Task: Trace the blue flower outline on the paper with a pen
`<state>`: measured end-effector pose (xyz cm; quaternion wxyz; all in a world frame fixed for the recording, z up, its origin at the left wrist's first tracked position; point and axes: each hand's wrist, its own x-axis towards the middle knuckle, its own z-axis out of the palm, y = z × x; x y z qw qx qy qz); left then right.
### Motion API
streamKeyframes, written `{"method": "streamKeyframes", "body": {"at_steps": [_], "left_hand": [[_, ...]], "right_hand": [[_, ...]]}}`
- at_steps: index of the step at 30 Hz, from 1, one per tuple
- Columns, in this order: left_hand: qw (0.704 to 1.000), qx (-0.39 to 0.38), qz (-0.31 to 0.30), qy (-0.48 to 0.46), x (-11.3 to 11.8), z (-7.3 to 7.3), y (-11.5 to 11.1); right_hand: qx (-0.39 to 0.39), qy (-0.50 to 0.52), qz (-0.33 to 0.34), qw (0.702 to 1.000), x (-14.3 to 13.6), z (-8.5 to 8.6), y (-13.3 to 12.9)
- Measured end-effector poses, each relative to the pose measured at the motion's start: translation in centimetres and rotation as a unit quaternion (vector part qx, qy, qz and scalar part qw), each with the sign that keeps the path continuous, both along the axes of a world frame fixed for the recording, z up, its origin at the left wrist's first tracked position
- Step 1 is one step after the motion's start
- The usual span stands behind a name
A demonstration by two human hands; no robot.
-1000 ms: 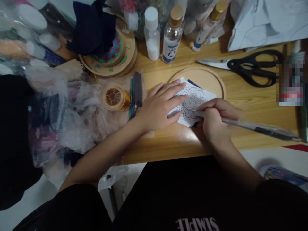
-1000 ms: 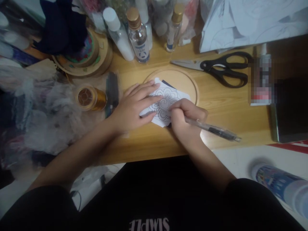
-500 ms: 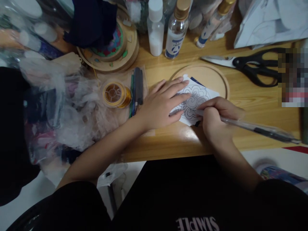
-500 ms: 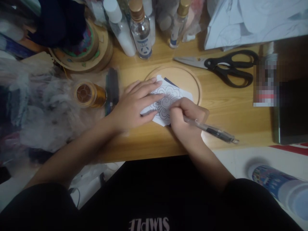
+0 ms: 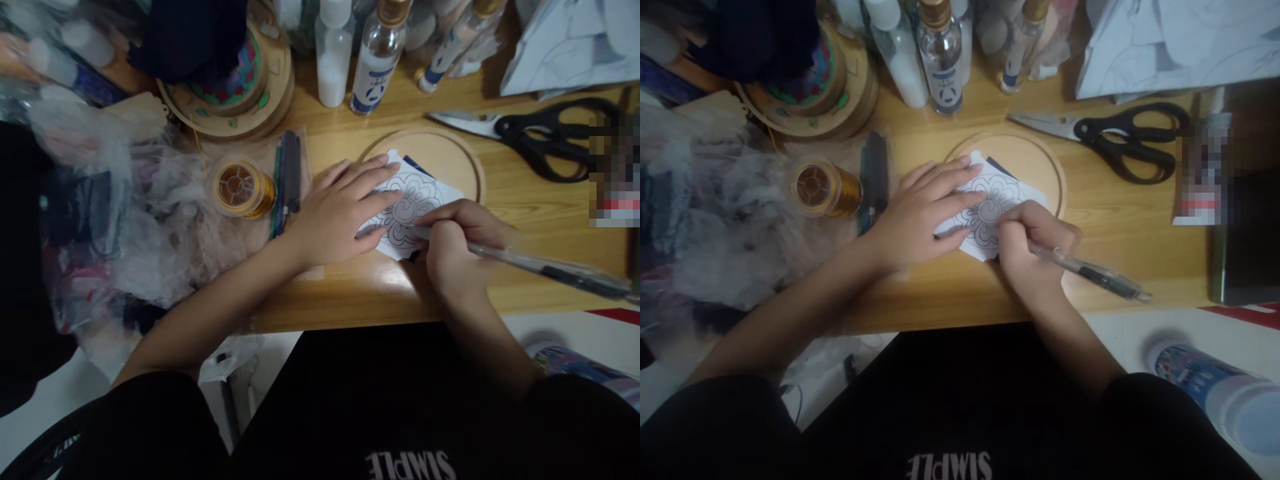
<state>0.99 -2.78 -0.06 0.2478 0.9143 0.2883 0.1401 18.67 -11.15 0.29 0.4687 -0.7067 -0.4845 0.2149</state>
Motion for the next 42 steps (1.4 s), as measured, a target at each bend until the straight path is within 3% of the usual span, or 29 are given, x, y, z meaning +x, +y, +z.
{"method": "streamKeyframes", "body": {"at_steps": [22, 30, 42], "left_hand": [[1.0, -0.01, 0.005, -0.004, 0.0, -0.2, 0.0], [1.0, 0.02, -0.01, -0.012, -0.2, -0.9, 0.1], [1.0, 0.013, 0.0, -0.013, -0.2, -0.8, 0.1]], "right_hand": [[0.018, 0.001, 0.0, 1.0, 0.1, -0.4, 0.0], [0.013, -0.003, 0.018, 1.0, 0.0, 0.1, 0.2], [0.012, 0.015, 0.014, 1.0, -0.1, 0.3, 0.2]]}}
